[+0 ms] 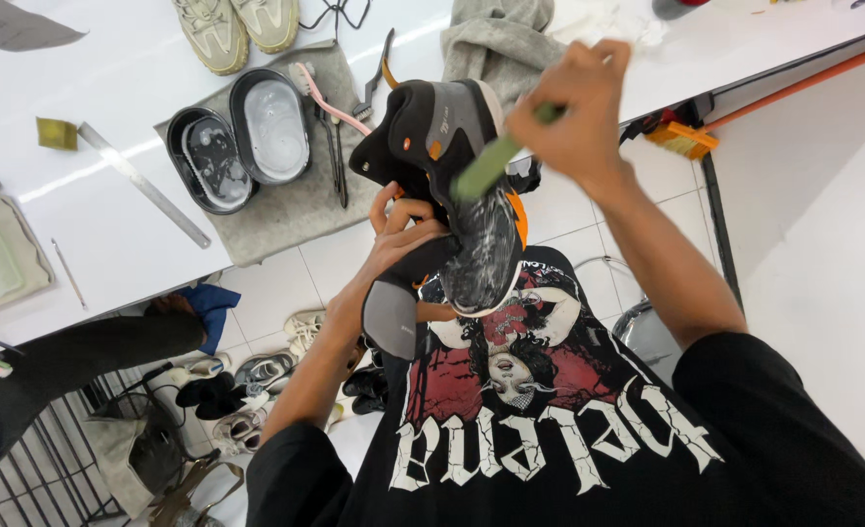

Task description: The person scrubs the interior and exterior of a black sneaker using a pink brush and a green brush. They wipe the shoe with a gray cloth and place it on the floor among other shoes.

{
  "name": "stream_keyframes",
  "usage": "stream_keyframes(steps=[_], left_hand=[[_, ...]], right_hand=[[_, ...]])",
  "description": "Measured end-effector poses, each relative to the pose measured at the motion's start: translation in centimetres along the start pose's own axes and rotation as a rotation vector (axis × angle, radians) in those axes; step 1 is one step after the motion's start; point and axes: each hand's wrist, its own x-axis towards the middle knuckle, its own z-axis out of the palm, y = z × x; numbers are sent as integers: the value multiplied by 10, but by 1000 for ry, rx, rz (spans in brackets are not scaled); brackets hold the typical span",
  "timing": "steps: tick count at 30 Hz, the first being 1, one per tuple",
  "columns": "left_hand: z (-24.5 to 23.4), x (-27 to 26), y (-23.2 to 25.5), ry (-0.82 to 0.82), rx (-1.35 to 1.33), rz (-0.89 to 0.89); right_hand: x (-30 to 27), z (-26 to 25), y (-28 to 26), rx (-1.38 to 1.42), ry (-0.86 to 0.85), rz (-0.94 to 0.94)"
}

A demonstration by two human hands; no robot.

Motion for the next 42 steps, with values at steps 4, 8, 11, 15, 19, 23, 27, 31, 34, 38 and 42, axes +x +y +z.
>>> stream_keyframes(steps=[4, 8, 11, 15, 19, 23, 27, 31, 34, 38, 42], left_hand=[[7, -12, -7, -34, 110, -56], [-5, -2, 1, -58, 21, -91], [53, -43, -95, 206, 398, 85], [20, -18, -20, -58, -23, -108], [61, -33, -75, 467, 217, 12], [67, -57, -102, 281, 351, 182], [7, -24, -9, -21, 433, 112], [-42, -37, 8, -454, 119, -356], [-40, -66, -24, -384, -528, -451], [-19, -51, -12, 182, -857, -850], [10, -78, -43, 407, -704, -837]], right_hand=[[3, -3, -19, -153, 63, -18], [-3, -7, 48, -365, 130, 48], [2, -4, -39, -45, 5, -69], [-16, 6, 55, -330, 55, 206], [-16, 28, 53, 398, -54, 713], [-27, 47, 21, 1335, -347, 677], [-30, 70, -3, 1409, -51, 786], [-22, 77, 9, 1272, -179, 665], [-7, 82, 2, 1231, -381, 509], [14, 95, -36, 974, -742, 351], [17, 133, -30, 813, -758, 446]])
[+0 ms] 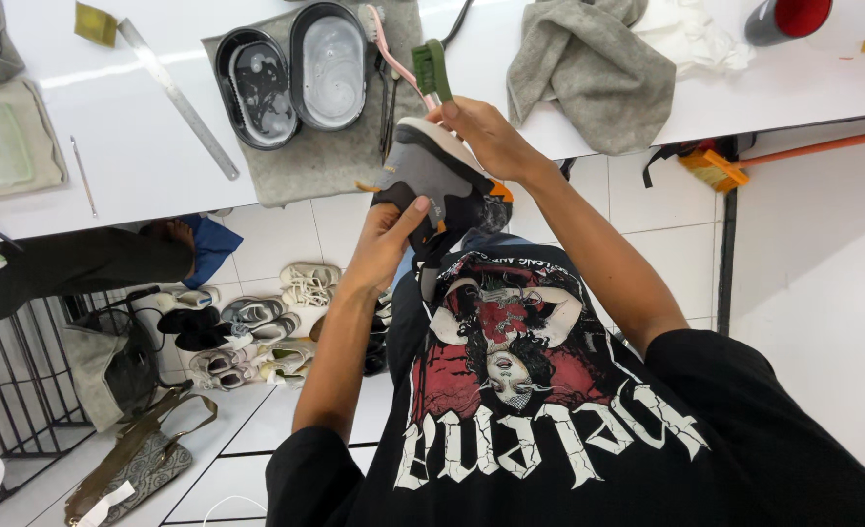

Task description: The person scrubs the interior and exterior of a black sneaker using a pink brush and a green brush. They wipe the shoe with a gray cloth and place it on the floor among other shoes.

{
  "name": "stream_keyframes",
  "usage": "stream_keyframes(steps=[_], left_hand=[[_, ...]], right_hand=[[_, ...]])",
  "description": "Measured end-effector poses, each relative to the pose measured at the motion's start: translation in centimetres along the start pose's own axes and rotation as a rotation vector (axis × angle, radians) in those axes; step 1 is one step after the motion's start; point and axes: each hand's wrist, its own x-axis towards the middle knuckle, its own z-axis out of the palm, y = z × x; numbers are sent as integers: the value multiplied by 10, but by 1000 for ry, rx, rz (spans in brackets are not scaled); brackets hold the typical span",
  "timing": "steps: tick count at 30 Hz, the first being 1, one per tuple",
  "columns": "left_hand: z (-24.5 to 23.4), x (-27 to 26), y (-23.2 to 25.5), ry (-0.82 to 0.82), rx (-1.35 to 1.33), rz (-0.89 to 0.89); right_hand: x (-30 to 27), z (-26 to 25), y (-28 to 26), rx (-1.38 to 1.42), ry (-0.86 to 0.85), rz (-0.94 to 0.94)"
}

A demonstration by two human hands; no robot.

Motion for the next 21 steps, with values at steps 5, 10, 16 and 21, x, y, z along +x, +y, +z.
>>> stream_keyframes(steps=[5, 10, 16, 21], left_hand=[[-37, -14, -38, 387, -834, -33], [-66, -35, -44, 578, -1079, 43], [-103, -55, -59, 727, -1069, 132], [-122, -58, -68, 749, -1056, 130]], right_hand=[[39, 11, 30, -436, 206, 287], [96, 58, 30, -601, 67, 176], [182, 127, 18, -934, -151, 179], [222, 163, 27, -1118, -324, 284]])
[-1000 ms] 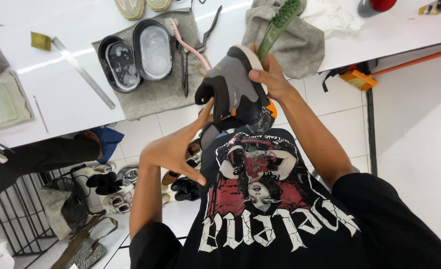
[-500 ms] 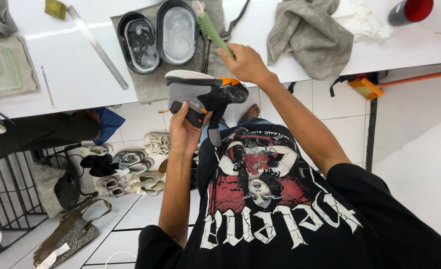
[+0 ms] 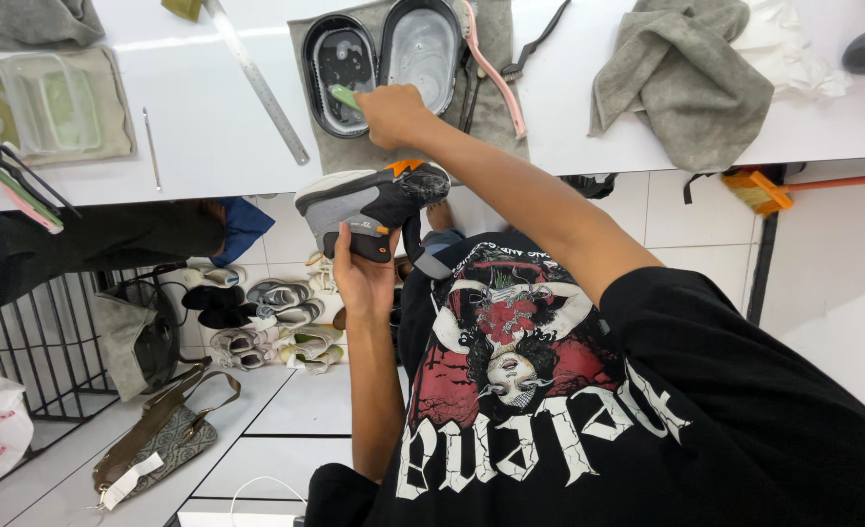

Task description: The person scrubs the interior and exterior of a black sneaker using a pink brush and a green brush. They wipe the shoe with a gray cloth and place it on the floor among other shoes.

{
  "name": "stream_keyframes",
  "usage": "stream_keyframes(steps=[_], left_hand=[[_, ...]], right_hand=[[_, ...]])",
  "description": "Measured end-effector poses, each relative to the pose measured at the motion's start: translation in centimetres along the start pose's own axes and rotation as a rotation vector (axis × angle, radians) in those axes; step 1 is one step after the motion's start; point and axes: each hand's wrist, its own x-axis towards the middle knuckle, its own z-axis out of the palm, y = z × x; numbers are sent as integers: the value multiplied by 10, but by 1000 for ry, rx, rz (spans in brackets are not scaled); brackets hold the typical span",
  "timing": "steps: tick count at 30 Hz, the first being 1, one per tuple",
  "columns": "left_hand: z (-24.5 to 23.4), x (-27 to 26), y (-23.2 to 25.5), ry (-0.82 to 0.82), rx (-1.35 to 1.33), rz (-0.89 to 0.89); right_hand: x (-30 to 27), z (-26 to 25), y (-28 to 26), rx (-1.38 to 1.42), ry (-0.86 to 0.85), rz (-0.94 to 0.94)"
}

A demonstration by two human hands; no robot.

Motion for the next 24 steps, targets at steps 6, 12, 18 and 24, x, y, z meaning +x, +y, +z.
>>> stream_keyframes(steps=[6, 12, 18, 24], left_hand=[[3, 9, 2, -3, -23, 6], [20, 15, 7, 97, 2, -63], [34, 18, 14, 46, 165, -52], [62, 18, 10, -91, 180, -117]], right_hand=[[4, 14, 8, -132, 34, 3], [-30, 29, 59, -28, 243, -208], [-44, 39, 78, -155, 387, -227], [-88, 20, 99, 317, 497, -228]])
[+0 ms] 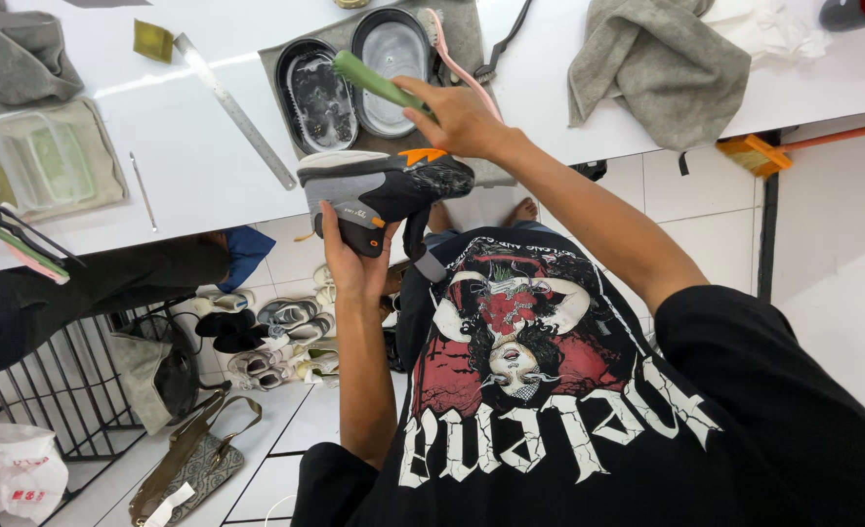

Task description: The person scrubs the interior and exterior of a black sneaker using a pink brush and a green brush. They wipe the shoe with a gray cloth and place it on the floor among other shoes.

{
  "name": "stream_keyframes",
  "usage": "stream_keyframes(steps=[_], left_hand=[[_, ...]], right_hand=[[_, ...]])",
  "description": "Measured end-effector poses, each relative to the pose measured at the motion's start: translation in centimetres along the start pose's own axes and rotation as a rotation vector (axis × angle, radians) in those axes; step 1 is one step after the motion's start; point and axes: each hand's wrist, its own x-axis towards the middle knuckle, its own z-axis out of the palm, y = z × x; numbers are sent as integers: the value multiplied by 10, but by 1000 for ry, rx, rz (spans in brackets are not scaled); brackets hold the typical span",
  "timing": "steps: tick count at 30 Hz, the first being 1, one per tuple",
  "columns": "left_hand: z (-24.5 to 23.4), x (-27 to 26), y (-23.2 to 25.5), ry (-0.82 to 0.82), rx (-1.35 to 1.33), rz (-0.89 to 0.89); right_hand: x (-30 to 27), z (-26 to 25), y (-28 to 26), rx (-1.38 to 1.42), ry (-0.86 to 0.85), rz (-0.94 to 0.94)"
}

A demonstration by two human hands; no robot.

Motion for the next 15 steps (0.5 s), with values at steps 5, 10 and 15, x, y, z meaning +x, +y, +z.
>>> stream_keyframes(steps=[5, 10, 15], left_hand=[[18, 5, -21, -101, -46, -131], [66, 6, -55, -356, -125, -34], [87, 11, -95, -560, -150, -44]], right_hand=[[-78, -54, 5, 421, 275, 186], [-151, -81, -26, 160, 541, 242], [-178, -75, -50, 113, 602, 376]])
